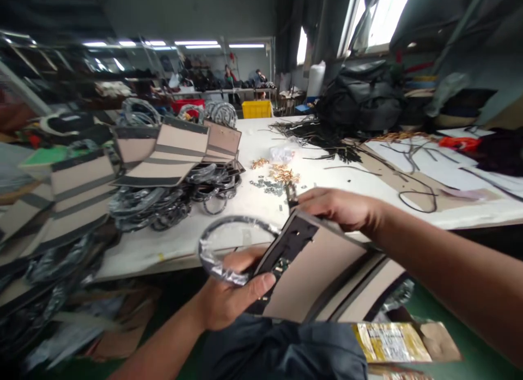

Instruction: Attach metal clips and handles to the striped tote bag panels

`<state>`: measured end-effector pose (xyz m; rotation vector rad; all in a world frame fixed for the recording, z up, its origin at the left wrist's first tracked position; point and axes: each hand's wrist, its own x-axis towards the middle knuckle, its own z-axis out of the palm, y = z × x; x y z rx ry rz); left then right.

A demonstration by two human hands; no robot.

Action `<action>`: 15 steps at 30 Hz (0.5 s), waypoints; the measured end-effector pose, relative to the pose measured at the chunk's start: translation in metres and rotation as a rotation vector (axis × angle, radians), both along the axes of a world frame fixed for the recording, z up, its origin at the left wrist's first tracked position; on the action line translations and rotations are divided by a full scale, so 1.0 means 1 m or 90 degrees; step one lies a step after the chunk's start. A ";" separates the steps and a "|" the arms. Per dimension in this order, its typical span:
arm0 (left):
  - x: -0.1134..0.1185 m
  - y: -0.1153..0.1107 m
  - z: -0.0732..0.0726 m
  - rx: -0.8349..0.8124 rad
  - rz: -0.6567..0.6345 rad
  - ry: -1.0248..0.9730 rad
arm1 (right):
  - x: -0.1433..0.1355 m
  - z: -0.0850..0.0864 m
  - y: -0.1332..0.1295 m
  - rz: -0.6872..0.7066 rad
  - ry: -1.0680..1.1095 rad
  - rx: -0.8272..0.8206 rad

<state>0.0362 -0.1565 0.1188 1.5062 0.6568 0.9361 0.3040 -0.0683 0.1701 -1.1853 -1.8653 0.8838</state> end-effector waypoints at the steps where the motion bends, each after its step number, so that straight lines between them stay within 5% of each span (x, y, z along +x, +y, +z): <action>1: -0.003 -0.009 -0.024 -0.086 0.061 0.009 | -0.011 -0.018 0.009 0.048 -0.018 -0.077; 4: -0.005 -0.027 -0.092 -0.334 0.203 -0.048 | -0.048 -0.075 0.036 0.228 -0.145 -0.260; 7: 0.001 -0.024 -0.136 -0.490 0.303 -0.162 | -0.076 -0.120 0.064 0.246 -0.248 -0.217; 11: 0.008 -0.001 -0.162 -0.532 0.359 -0.225 | -0.088 -0.146 0.094 0.153 -0.266 -0.214; 15: 0.009 0.013 -0.174 -0.552 0.368 -0.255 | -0.083 -0.139 0.101 0.058 -0.237 -0.280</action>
